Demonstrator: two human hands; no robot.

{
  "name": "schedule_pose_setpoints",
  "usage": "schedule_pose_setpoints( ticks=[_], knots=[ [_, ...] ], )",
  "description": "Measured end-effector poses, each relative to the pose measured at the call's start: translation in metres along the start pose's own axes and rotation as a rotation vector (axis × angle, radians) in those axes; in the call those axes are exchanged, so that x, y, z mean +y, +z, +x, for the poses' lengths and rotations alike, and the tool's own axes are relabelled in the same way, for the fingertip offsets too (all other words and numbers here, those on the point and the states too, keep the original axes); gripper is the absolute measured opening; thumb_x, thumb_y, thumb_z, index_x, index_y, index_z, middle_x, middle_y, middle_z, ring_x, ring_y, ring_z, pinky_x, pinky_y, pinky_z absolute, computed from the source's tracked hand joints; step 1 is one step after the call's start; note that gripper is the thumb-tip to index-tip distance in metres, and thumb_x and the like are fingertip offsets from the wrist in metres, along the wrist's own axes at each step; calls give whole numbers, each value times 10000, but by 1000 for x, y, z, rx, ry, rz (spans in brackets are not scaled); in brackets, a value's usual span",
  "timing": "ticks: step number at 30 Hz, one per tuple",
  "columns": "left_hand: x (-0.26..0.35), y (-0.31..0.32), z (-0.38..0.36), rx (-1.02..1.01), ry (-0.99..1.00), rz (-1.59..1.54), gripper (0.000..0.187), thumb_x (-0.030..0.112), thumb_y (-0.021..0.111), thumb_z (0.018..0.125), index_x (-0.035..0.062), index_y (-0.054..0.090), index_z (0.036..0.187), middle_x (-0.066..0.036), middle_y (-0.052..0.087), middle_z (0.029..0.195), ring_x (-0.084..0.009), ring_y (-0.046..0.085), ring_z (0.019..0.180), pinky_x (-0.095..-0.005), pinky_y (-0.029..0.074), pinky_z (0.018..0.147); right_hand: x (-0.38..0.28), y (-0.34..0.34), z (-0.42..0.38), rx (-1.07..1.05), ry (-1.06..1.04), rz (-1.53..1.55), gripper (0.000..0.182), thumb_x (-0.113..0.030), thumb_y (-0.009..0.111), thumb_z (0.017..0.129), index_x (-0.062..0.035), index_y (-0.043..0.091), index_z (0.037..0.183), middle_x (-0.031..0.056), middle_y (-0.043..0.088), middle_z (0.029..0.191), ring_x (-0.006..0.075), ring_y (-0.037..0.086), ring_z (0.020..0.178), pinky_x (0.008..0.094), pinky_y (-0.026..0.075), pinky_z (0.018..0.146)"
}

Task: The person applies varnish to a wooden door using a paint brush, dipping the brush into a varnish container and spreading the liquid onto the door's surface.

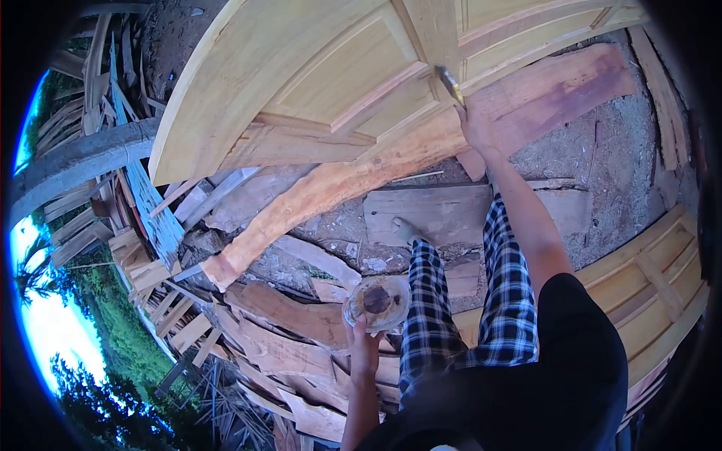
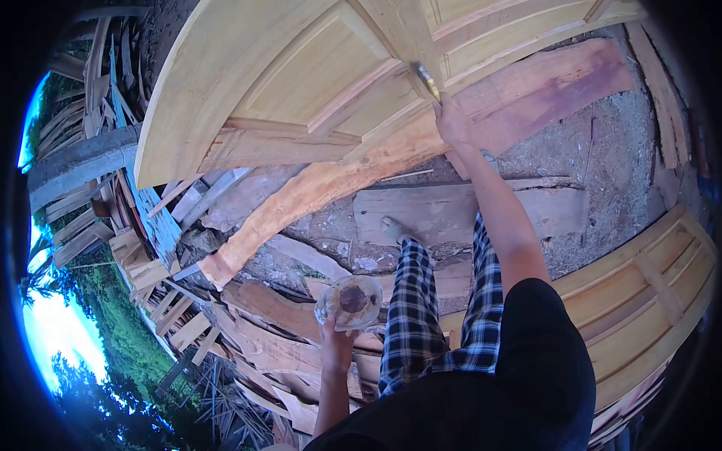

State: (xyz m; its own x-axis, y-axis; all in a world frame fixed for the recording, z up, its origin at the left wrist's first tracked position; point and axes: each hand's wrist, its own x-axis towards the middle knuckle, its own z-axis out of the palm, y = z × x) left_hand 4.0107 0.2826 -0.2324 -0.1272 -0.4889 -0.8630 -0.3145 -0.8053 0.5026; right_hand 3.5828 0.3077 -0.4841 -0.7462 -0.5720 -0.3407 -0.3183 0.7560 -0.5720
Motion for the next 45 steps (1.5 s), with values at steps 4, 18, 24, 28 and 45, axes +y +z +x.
schedule_pose_setpoints(
  ticks=[4,18,24,28,45],
  knots=[
    [-11,6,16,-34,-64,-15,604,405,502,911,125,302,1407,-105,414,1375,-277,431,1254,-507,406,966,-4,2,11,318,151,332,262,-263,436,958,-60,417,1121,302,609,871,496,578,845,560,443,712],
    [-11,10,23,60,-76,61,646,430,484,888,71,312,1397,-124,428,1369,-279,453,1239,-467,394,980,-64,161,-25,-298,-93,136,280,-300,443,943,-87,448,1124,172,651,907,383,635,861,507,500,704],
    [-21,19,28,88,-152,112,623,390,468,892,50,318,1392,-135,441,1348,-283,464,1226,-464,402,976,34,79,17,-67,-102,34,250,-283,422,965,-98,453,1130,186,647,894,402,624,835,532,482,685],
    [-37,18,44,30,-201,85,605,365,449,893,39,327,1388,-146,445,1342,-295,476,1217,-467,402,983,57,89,14,59,56,95,259,-266,428,965,-79,419,1143,239,631,829,448,605,785,557,460,669],
    [-33,24,61,1,-223,58,744,431,536,846,83,247,1436,-139,372,1403,-295,403,1284,-478,350,1040,53,171,30,-317,-173,-14,317,-222,438,947,-129,390,1246,217,624,963,398,630,833,511,495,684]
  ],
)
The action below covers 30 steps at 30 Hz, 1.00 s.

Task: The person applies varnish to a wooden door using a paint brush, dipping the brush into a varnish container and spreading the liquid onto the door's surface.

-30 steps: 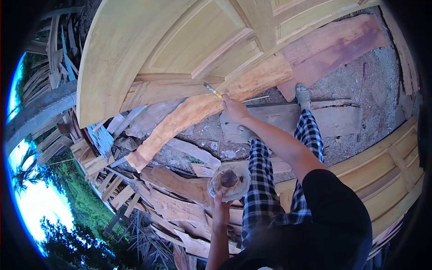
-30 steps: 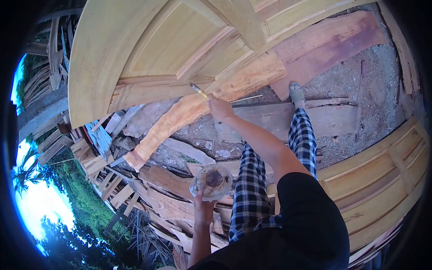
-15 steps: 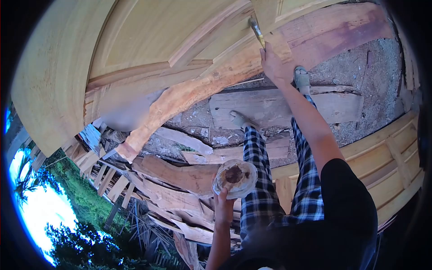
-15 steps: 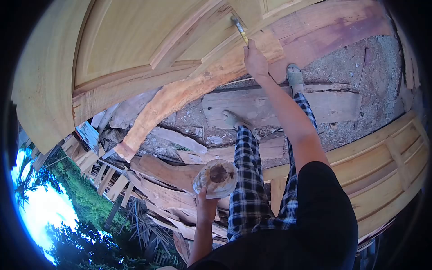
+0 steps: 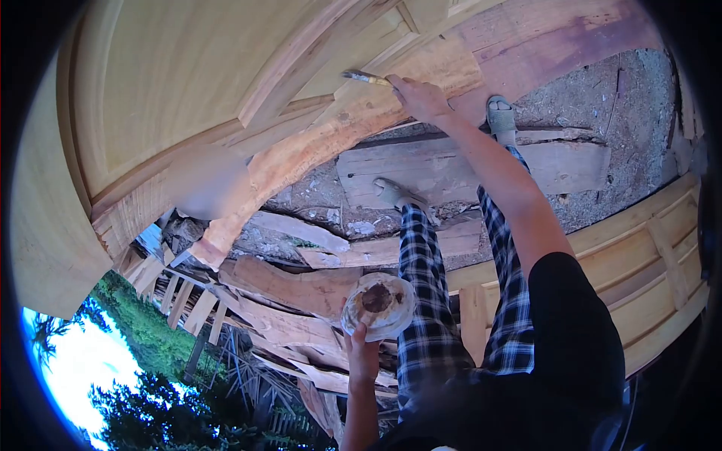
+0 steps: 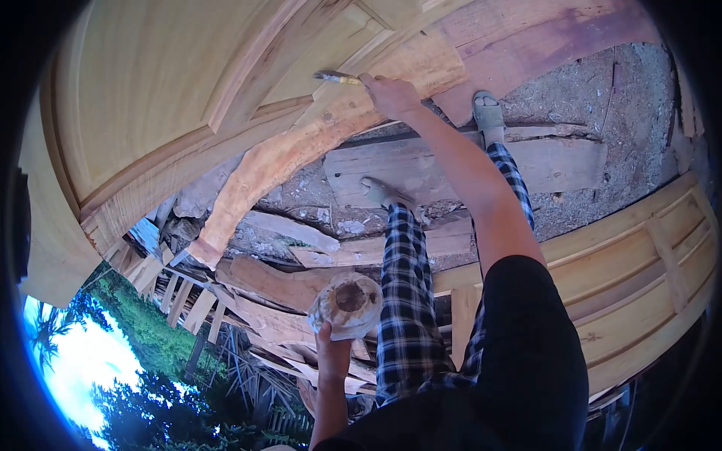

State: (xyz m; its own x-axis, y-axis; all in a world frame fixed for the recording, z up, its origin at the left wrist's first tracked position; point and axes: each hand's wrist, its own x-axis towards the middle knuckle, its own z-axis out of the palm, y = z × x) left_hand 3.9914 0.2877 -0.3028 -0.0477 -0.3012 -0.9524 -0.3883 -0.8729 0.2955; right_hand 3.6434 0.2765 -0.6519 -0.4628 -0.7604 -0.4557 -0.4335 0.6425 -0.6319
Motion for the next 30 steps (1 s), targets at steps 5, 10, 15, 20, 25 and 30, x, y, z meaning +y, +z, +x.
schedule_pose_setpoints(
  ticks=[5,10,15,20,25,30],
  knots=[
    [0,23,6,18,27,-7,758,379,559,829,97,219,1446,-136,354,1414,-293,378,1301,-475,326,1059,63,-26,-11,169,273,28,286,-248,438,942,-114,420,1194,209,635,983,403,631,857,514,496,709],
    [-6,18,14,12,6,-9,754,372,552,831,101,216,1449,-140,351,1414,-296,378,1301,-474,318,1065,25,39,0,302,445,232,316,-198,431,935,-53,346,1203,268,624,937,443,615,861,539,476,735],
    [-2,7,12,53,-6,-19,813,363,588,817,120,162,1466,-148,326,1420,-303,364,1305,-470,329,1061,-43,101,-15,-77,392,273,293,-144,415,905,-47,383,1180,252,628,960,418,628,918,504,500,779],
    [-12,-6,22,91,-32,-31,921,364,660,773,162,111,1484,-144,299,1428,-317,348,1310,-480,338,1053,-43,130,-6,-327,320,161,307,-173,430,905,-54,418,1187,230,616,1054,385,629,977,483,510,808],
    [-3,13,17,133,-15,-22,960,382,707,735,170,134,1476,-139,304,1422,-319,349,1307,-490,336,1053,33,47,37,-254,82,-237,308,-153,454,901,-66,453,1196,190,616,1100,356,634,994,442,530,792],
    [2,23,17,50,9,-10,933,368,694,758,175,132,1476,-138,304,1424,-317,358,1304,-490,357,1037,158,-60,12,70,320,-248,285,-200,464,927,-82,461,1186,193,642,966,359,660,853,472,517,686]
  ],
)
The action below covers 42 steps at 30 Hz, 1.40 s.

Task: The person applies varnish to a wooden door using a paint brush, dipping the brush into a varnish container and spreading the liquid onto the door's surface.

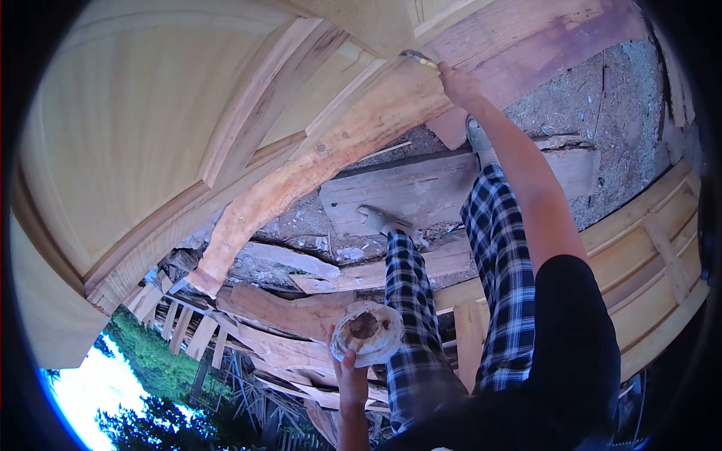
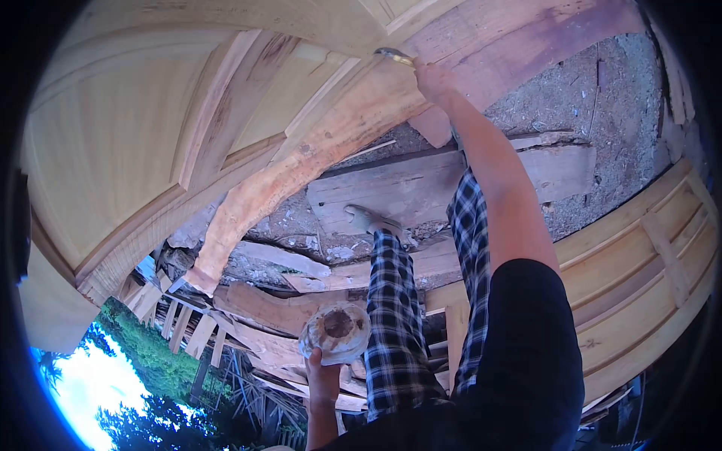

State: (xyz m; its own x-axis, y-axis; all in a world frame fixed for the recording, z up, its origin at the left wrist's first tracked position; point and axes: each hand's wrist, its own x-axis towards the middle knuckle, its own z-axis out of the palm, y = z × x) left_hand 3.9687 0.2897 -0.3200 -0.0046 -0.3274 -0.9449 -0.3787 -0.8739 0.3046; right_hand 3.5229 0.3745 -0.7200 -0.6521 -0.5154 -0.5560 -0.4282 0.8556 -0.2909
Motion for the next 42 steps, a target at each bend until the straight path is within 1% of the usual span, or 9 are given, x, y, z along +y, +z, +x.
schedule_pose_setpoints(
  ticks=[4,6,12,19,25,31,36,38,42],
  knots=[
    [11,33,1,-75,-16,7,872,342,653,807,172,125,1480,-139,309,1425,-309,358,1309,-483,398,1002,35,5,8,187,284,518,193,-202,446,935,-109,488,1099,153,623,804,268,656,689,408,480,509],
    [19,53,-4,-126,51,129,691,382,531,862,104,259,1433,-119,429,1359,-289,468,1228,-467,410,979,-12,-42,-16,-377,574,1374,154,-195,440,928,-87,477,1032,72,486,642,162,479,476,312,337,371],
    [66,115,-57,-166,249,201,705,389,537,866,165,213,1451,-111,383,1387,-281,411,1275,-493,362,1023,-170,-141,-69,-407,607,2058,94,-185,451,952,-155,362,962,-28,342,647,64,292,464,218,248,371],
    [80,175,-116,-77,249,137,593,378,496,889,128,323,1398,-100,431,1360,-267,438,1247,-490,374,973,-242,-337,-220,-641,-10,1890,121,-218,419,990,-108,370,988,-26,340,677,60,316,499,247,268,407],
    [64,219,-150,-199,293,51,607,388,507,908,124,294,1412,-93,406,1384,-262,425,1251,-501,387,969,-234,-368,-199,-332,-704,1375,310,-305,431,986,3,442,954,158,505,748,266,532,712,409,406,655],
    [56,208,-151,-189,274,51,579,395,515,912,155,312,1398,-91,424,1348,-259,432,1234,-514,416,943,-92,-262,-110,-129,-352,925,345,-332,426,977,6,473,1029,173,539,740,317,574,705,412,446,664],
    [65,192,-125,-91,213,4,561,384,502,919,117,306,1372,-122,397,1347,-284,425,1235,-527,460,926,-56,-287,-110,-173,244,1216,325,-317,422,971,-10,466,1066,200,561,718,369,574,626,466,458,605],
    [67,185,-123,-111,230,-47,577,379,496,920,94,286,1376,-133,386,1351,-301,418,1241,-530,477,916,-80,-301,-109,-1,-16,920,271,-288,417,987,-29,453,1056,82,511,630,225,507,468,377,423,450],
    [86,195,-127,-177,344,-37,579,375,502,919,93,286,1376,-134,381,1362,-315,411,1244,-534,485,900,-141,-332,-159,8,-356,578,276,-233,406,971,30,442,1044,297,606,885,476,598,850,535,463,726]
  ],
)
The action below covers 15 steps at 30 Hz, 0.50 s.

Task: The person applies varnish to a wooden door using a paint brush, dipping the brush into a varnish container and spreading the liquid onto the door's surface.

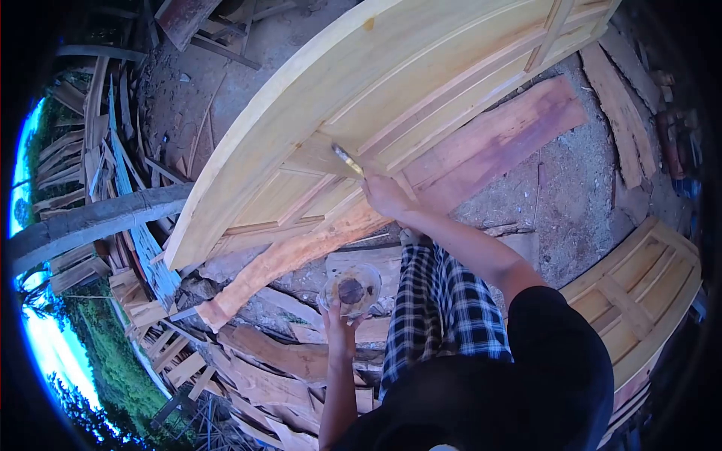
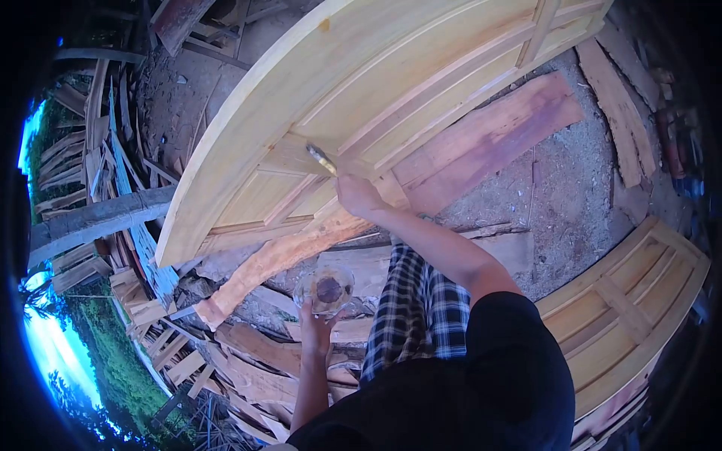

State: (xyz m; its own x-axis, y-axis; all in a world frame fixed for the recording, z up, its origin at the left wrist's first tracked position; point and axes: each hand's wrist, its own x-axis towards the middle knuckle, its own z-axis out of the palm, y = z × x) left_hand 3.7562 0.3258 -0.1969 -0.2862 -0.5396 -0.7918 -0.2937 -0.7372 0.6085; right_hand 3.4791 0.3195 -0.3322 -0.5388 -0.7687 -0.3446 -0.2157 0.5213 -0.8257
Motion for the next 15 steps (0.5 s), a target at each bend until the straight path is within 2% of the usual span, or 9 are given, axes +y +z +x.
schedule_pose_setpoints(
  ticks=[2,5,6,10,12,14,15],
  knots=[
    [2,-1,0,12,-12,0,577,378,503,920,112,280,1381,-131,372,1372,-321,409,1245,-539,483,896,-6,-1,-8,-21,-45,-44,280,-240,413,968,19,444,1069,291,610,876,449,609,864,529,472,715],
    [5,1,0,-37,5,-1,581,390,512,917,131,278,1382,-122,366,1379,-321,408,1244,-535,487,888,-10,-68,0,-68,-134,-258,299,-250,427,962,-14,443,1145,284,613,869,442,611,842,516,481,710],
    [7,4,1,-57,13,9,581,390,512,917,131,278,1382,-122,366,1379,-321,408,1244,-535,487,888,-6,-94,6,-49,-152,-296,287,-263,447,952,-26,469,1114,261,623,874,435,614,844,510,486,719],
    [12,26,1,-3,30,10,601,422,530,906,135,288,1375,-115,366,1382,-317,412,1236,-528,485,886,41,-234,25,12,-220,-375,282,-296,473,950,-60,492,1102,224,631,889,407,608,871,498,474,725],
    [10,41,3,11,49,-3,602,429,530,905,136,293,1374,-115,371,1378,-317,413,1234,-529,484,881,84,-302,26,131,-215,-336,348,-281,459,958,-64,469,1230,253,621,906,429,592,884,496,453,763],
    [6,61,4,39,56,-20,608,445,526,900,140,299,1374,-116,374,1376,-315,408,1240,-526,484,881,96,-373,12,207,-83,-293,347,-269,455,963,-36,487,1218,237,613,938,412,578,932,454,446,803],
    [3,72,6,53,45,-34,618,454,526,895,138,300,1375,-116,373,1377,-314,406,1242,-520,482,885,135,-405,23,241,-65,-264,348,-273,462,963,-33,493,1213,228,605,933,395,580,929,432,447,810]
  ],
)
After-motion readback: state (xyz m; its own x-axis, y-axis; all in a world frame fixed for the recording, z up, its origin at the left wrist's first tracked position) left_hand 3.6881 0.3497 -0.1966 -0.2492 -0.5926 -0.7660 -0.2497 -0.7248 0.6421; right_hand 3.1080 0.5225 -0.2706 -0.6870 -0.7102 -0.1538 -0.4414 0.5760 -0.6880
